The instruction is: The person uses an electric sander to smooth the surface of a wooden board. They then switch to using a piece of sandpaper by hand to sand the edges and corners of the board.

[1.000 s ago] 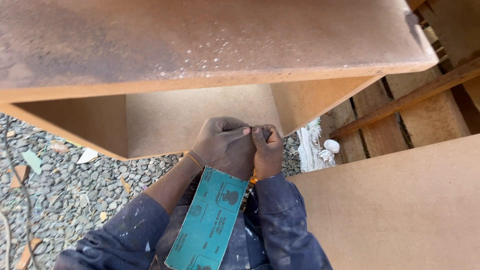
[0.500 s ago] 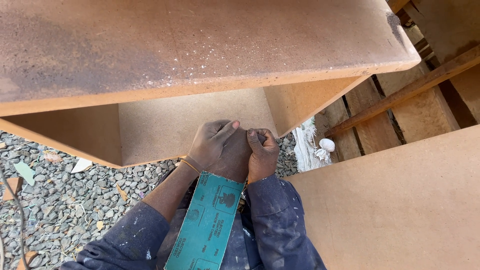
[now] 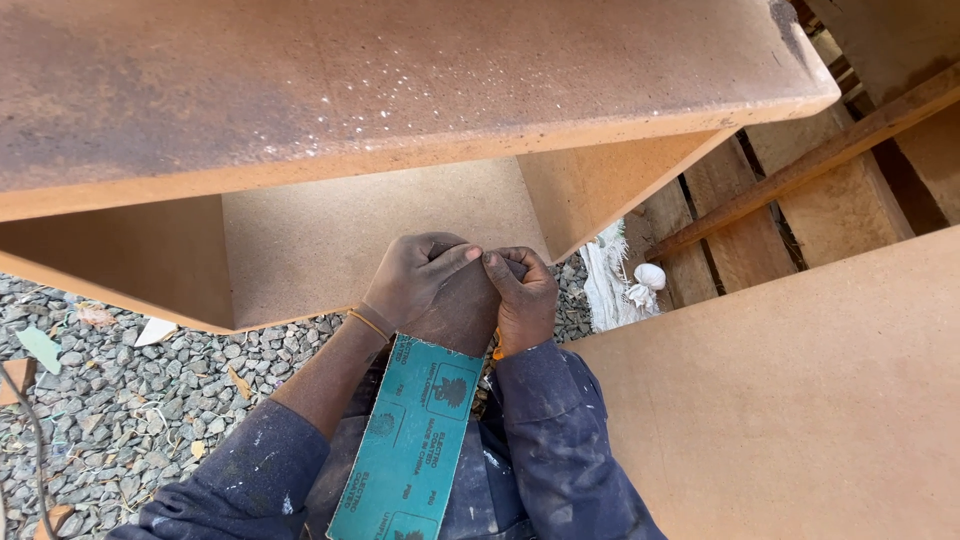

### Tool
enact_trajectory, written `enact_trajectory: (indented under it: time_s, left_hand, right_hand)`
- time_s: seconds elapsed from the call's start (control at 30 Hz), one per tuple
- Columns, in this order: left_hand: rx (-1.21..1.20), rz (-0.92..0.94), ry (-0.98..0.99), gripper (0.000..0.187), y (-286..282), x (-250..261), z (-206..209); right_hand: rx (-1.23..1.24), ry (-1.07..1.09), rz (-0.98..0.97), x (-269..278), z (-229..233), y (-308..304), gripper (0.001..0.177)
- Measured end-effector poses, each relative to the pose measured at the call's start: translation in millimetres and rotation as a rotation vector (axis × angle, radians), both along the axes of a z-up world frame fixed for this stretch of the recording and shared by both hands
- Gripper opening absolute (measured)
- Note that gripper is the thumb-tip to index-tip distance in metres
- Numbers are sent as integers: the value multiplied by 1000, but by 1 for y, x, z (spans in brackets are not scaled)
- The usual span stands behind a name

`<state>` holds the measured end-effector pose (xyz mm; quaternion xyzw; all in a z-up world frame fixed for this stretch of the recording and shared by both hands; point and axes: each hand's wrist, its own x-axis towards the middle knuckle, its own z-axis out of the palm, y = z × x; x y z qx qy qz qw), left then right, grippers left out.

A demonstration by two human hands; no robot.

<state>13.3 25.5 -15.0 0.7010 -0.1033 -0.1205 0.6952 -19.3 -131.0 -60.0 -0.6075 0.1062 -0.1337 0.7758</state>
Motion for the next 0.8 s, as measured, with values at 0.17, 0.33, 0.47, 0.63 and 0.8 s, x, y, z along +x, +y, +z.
enact_trajectory:
  time_s: [0.17, 0.33, 0.47, 0.63, 0.8]
  left_hand:
    - [281, 84, -197, 31, -14, -4, 8]
    - [227, 70, -108, 37, -13, -4, -6]
    - [174, 18, -60, 40, -10, 3, -17]
    - [244, 29, -86, 31, -14, -11, 12]
    - [294, 97, 12, 34, -24, -9, 15]
  right_hand:
    - [0, 48, -90, 4, -23, -6, 17]
    - [194, 1, -13, -6, -12, -15, 21]
    - [227, -20, -14, -3, -26, -18, 20]
    - [-85, 24, -139, -17, -11, -11, 19]
    - [-541, -109, -436, -33, 34, 13, 18]
